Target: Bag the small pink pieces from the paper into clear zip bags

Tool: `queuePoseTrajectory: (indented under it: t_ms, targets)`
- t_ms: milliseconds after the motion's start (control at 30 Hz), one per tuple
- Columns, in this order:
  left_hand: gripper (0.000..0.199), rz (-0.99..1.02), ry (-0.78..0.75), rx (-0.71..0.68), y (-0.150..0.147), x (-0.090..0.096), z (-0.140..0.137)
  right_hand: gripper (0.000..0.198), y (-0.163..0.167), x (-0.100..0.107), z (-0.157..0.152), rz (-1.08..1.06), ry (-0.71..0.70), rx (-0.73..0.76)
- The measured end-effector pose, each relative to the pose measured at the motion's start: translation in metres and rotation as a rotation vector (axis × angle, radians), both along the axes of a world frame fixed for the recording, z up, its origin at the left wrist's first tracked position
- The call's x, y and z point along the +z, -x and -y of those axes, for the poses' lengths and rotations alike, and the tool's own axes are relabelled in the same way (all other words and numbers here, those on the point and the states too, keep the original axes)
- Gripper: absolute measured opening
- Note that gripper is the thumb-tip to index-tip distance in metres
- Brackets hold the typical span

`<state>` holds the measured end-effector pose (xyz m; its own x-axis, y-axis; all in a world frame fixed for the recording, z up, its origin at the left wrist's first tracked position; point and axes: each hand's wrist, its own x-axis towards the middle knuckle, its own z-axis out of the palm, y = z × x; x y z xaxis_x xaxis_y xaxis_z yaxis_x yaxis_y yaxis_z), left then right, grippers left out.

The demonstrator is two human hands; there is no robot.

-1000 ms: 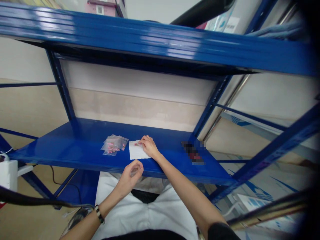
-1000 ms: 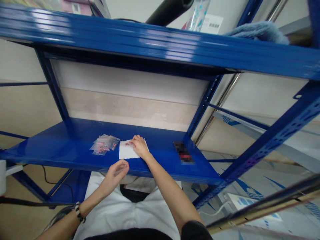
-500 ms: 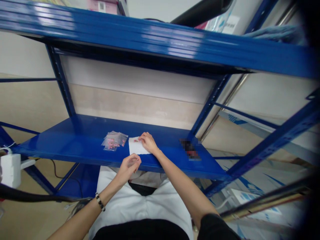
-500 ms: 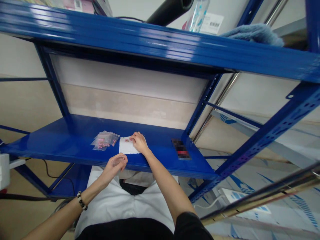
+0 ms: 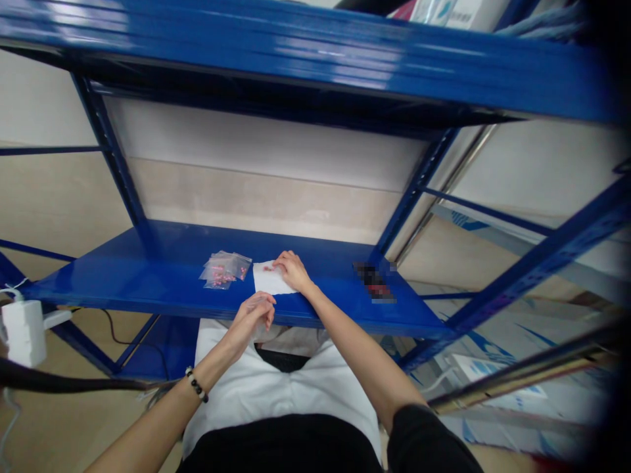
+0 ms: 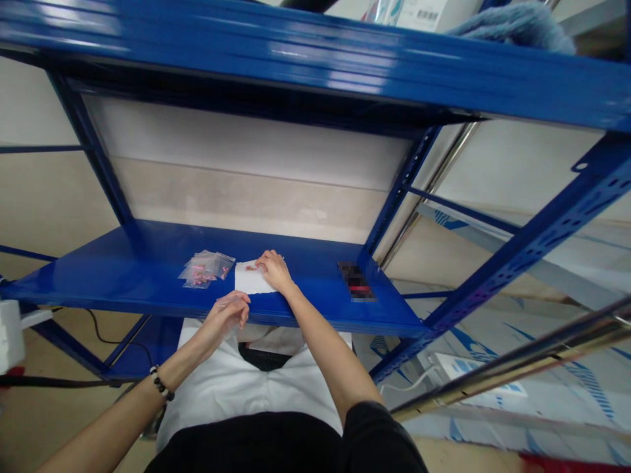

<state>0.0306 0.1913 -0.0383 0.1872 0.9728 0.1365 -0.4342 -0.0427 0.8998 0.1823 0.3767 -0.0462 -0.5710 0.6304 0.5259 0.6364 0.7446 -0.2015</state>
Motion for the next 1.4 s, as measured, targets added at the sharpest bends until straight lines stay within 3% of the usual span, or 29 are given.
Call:
queuePoseTrajectory:
  t_ms: [433,633,800,933,1067,1200,1300,1400]
  targets:
    - [0.017,-0.045,0.009,-0.011,0.001,0.002,0.005,0.012,-0.001,0.001,0.001,-0.037,0.01,-0.015]
    - [0.02,-0.075,0.022,-0.012,0.0,-0.002,0.002,0.011,0.004,0.022,0.01,-0.227,0.009,0.015]
    - [0.022,-0.083,0.001,-0.002,0.003,0.004,0.006,0.006,0.013,0.062,0.059,-0.425,0.086,0.136]
    - [0.023,-0.063,-0.007,-0.016,0.005,0.007,0.007,0.003,0.013,0.089,0.112,-0.227,0.185,0.393]
    - [0.02,-0.141,-0.034,-0.019,0.005,0.002,0.005,0.003,0.011,0.099,0.136,-0.042,0.21,0.49]
    - [0.02,-0.179,-0.064,-0.024,0.003,0.0,0.001,0.005,0.012,0.096,0.134,0.028,0.223,0.52]
    - [0.022,-0.164,-0.057,-0.034,0.001,0.003,0.001,0.011,0.01,0.089,0.117,-0.033,0.289,0.562]
    - [0.024,-0.15,-0.05,-0.018,0.001,0.004,0.003,0.016,0.006,0.074,0.084,-0.188,0.341,0.44]
